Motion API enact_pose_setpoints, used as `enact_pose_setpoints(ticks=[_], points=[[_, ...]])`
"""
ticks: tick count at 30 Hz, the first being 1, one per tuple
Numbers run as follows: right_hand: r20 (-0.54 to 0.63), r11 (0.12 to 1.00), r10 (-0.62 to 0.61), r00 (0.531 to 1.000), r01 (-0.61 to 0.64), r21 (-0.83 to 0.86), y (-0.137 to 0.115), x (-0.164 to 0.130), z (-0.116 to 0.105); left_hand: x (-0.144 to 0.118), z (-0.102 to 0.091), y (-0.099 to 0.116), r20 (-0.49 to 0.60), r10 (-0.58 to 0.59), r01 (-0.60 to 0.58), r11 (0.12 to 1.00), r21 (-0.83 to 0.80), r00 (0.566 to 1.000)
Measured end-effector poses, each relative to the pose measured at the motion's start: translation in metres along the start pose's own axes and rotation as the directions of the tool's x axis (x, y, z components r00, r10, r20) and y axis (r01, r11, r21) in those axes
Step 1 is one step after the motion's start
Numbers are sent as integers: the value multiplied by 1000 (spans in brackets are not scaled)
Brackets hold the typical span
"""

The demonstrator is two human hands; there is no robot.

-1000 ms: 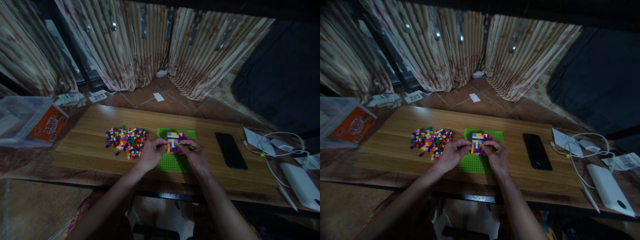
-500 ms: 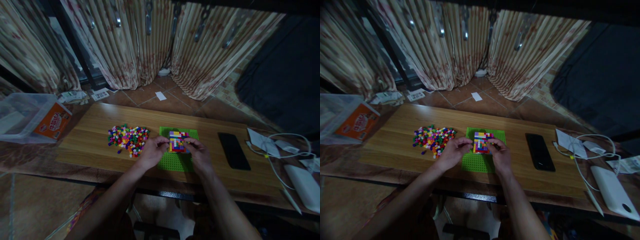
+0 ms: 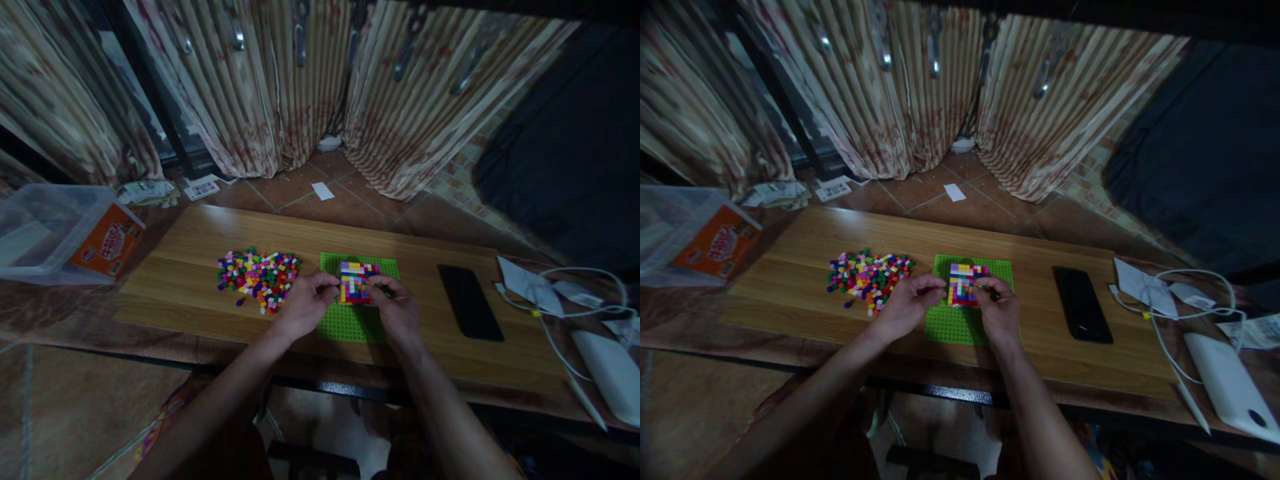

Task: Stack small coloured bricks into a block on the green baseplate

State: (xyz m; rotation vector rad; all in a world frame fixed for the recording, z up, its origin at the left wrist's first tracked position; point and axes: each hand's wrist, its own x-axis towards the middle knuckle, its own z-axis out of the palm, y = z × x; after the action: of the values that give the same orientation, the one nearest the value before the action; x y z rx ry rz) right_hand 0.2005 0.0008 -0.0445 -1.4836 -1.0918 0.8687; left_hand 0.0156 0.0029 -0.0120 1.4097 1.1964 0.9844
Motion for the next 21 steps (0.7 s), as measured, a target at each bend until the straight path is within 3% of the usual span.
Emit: enact_pose_setpoints(ticks=[8, 14, 17, 19, 21], points=[[-36, 1000, 2, 999, -2, 7, -4, -3, 4, 0, -1, -3, -8, 4, -3, 998, 66, 1000], [3, 998, -46, 999, 46, -39, 1, -2, 1, 6, -30, -3, -92, 43, -34, 994, 103, 995], [-57, 974, -182, 982, 173, -144, -8, -6, -3, 9, -51, 0, -217, -24, 29, 999, 21, 976], [-115, 919, -348, 930, 315, -236, -20, -13, -4, 10, -62, 3, -301, -42, 36, 999, -25, 953], [-34, 873, -442, 896, 422, -245, -32, -25, -2, 10, -70, 7, -355, -24, 17, 1000, -23, 934]])
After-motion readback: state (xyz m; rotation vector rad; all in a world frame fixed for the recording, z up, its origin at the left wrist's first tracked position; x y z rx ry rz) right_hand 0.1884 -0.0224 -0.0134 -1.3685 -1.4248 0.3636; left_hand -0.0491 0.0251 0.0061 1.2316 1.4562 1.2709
